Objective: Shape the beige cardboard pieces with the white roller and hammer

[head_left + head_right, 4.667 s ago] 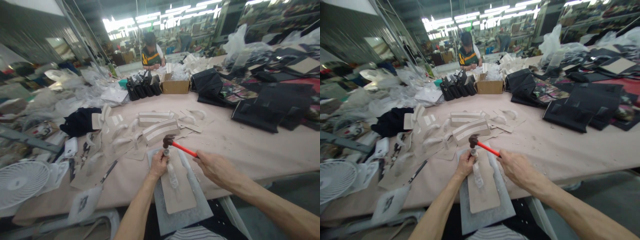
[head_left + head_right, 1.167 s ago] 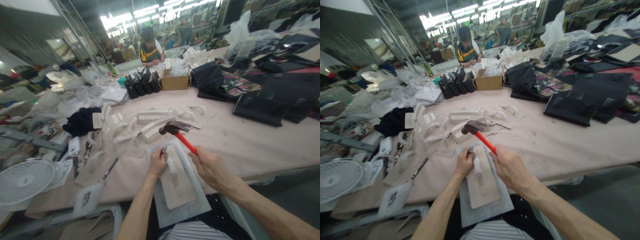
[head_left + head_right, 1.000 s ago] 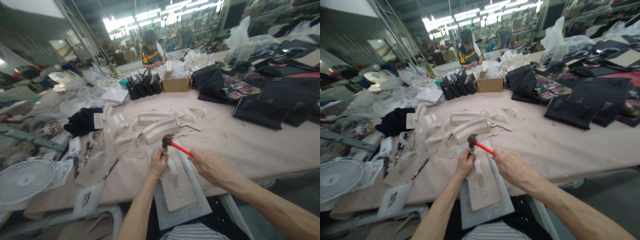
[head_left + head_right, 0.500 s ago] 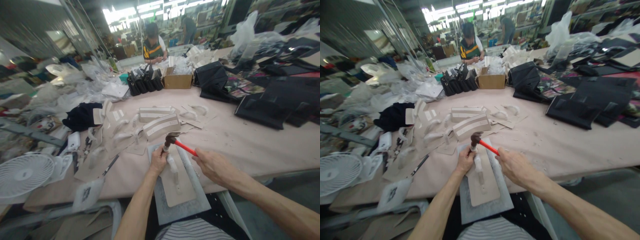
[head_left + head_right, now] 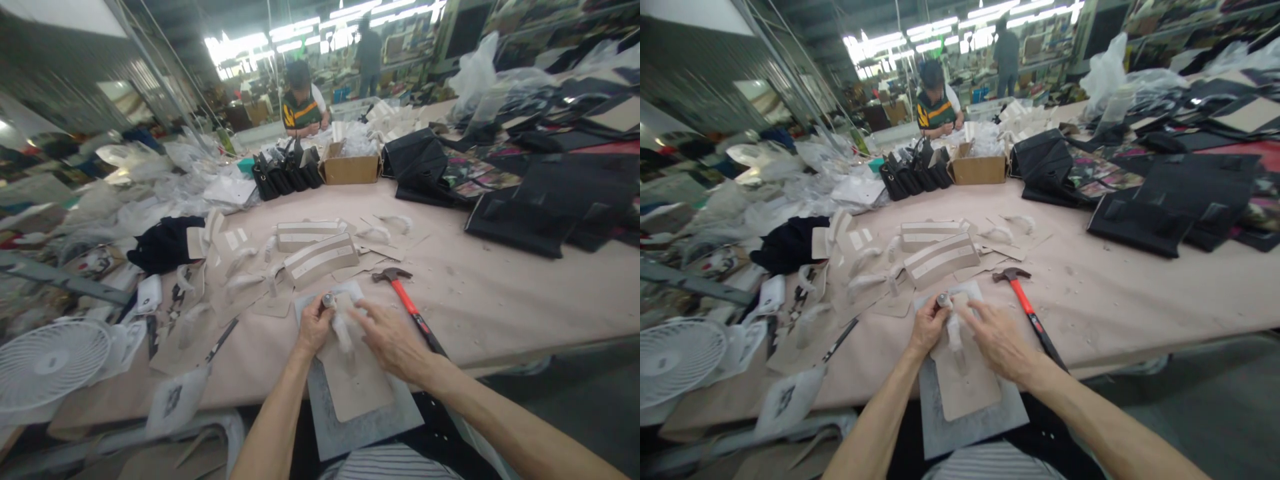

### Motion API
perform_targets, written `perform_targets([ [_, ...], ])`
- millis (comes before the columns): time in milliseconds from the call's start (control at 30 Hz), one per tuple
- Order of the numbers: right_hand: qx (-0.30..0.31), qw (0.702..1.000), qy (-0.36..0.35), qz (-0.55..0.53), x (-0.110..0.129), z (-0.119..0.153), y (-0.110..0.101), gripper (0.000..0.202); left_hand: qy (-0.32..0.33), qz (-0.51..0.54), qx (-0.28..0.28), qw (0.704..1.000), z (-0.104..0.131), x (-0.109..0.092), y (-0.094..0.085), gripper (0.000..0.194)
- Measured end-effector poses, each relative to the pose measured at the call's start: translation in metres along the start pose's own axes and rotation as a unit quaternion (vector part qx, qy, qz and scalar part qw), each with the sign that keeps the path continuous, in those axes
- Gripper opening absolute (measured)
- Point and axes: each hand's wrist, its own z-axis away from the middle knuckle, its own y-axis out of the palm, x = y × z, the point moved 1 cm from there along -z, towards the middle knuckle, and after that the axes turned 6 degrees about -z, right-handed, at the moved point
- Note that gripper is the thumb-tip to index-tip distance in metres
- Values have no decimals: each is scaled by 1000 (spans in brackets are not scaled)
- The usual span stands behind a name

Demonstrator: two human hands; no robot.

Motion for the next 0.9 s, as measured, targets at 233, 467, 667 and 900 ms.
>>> perform_targets([
  [233, 113, 985, -115, 63, 40, -17, 19, 26, -109, 145, -173, 968, -13, -1, 3, 24],
  [467, 76, 980, 162, 85, 33, -29, -30, 20, -9, 237, -342, 909, -24, -62, -48, 39],
  [667, 85, 952, 292, -17, 41, -36, -13, 31, -71, 169, -215, 959, -8, -51, -28, 38],
  [900, 50, 937, 334, -91, 45, -32, 14, 30, -107, 119, -172, 972, 13, -12, -10, 33],
])
